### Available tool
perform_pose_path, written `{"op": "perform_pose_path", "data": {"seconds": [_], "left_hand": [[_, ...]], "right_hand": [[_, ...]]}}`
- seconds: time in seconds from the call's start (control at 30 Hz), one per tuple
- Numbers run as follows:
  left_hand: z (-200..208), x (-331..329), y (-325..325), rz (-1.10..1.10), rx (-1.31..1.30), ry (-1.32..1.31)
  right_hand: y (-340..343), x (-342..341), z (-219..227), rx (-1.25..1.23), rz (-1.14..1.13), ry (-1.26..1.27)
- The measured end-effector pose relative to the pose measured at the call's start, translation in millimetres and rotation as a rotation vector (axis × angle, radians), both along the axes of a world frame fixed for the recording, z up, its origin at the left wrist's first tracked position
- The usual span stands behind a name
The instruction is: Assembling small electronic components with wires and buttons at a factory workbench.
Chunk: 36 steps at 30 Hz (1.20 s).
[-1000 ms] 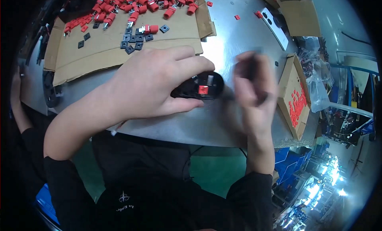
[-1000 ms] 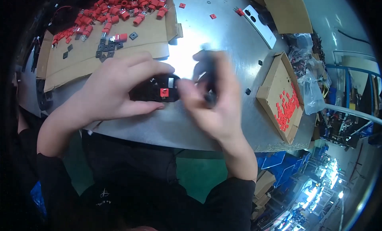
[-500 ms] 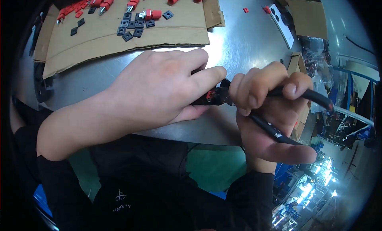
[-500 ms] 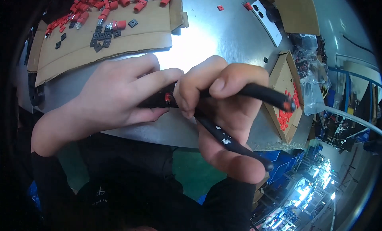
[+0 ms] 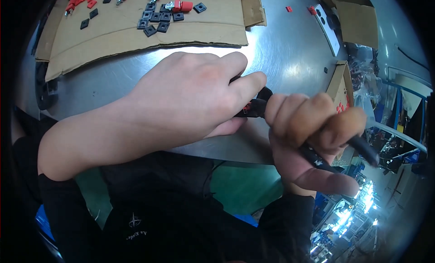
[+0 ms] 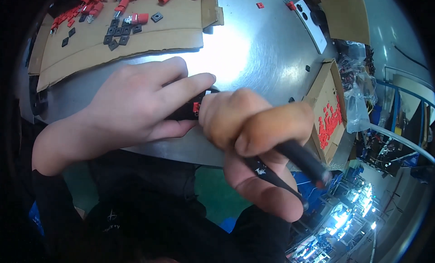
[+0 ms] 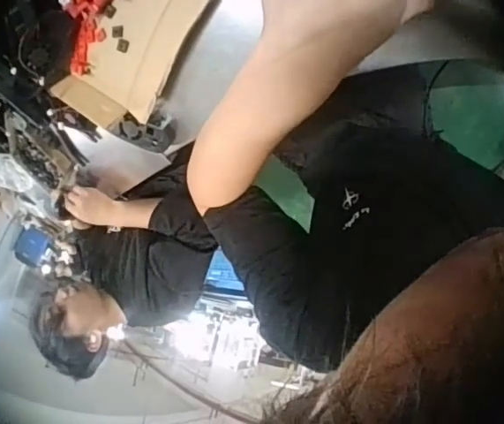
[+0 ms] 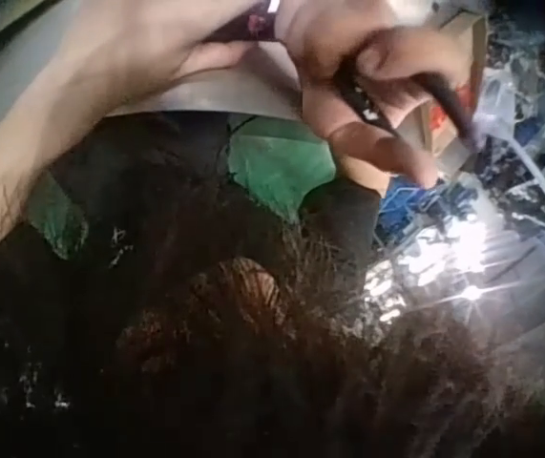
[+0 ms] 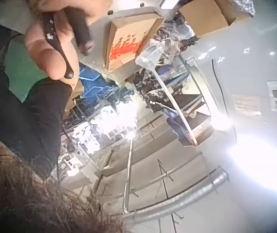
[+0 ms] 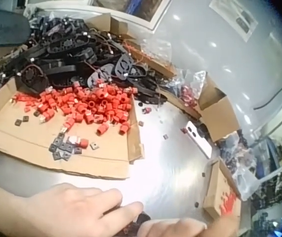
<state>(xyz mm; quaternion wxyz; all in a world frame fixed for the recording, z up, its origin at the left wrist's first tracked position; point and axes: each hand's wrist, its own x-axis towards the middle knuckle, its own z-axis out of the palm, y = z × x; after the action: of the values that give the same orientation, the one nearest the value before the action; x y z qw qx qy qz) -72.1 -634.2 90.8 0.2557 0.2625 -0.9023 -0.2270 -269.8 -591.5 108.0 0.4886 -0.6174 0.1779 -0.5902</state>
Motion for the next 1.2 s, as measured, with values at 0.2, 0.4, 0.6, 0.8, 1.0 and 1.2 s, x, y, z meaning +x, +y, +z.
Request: {"op": "perform_pose_path", "data": {"seconds": [0.2, 0.4, 0.6, 0.8, 1.0, 1.2], "left_hand": [[-2, 2, 2, 0.003, 0.122, -0.037], [-4, 1, 3, 0.015, 0.155, 0.019], [-5, -1, 6, 0.008, 0.158, 0.024], [-5, 0, 7, 0.019, 0.122, -0.004], [-6, 0, 8, 0.028, 0.095, -0.006], [-5, 1, 9, 0.030, 0.103, -0.026]], "right_hand": [[2, 7, -10, -0.336, 0.035, 0.090], [7, 0, 0, -0.133, 0.016, 0.050], [10, -14, 12, -0.067, -0.056, -0.011], [8, -8, 10, -0.013, 0.005, -0.020], [6, -7, 7, -0.001, 0.018, 0.015], [8, -8, 15, 0.034, 0.043, -0.009]]}}
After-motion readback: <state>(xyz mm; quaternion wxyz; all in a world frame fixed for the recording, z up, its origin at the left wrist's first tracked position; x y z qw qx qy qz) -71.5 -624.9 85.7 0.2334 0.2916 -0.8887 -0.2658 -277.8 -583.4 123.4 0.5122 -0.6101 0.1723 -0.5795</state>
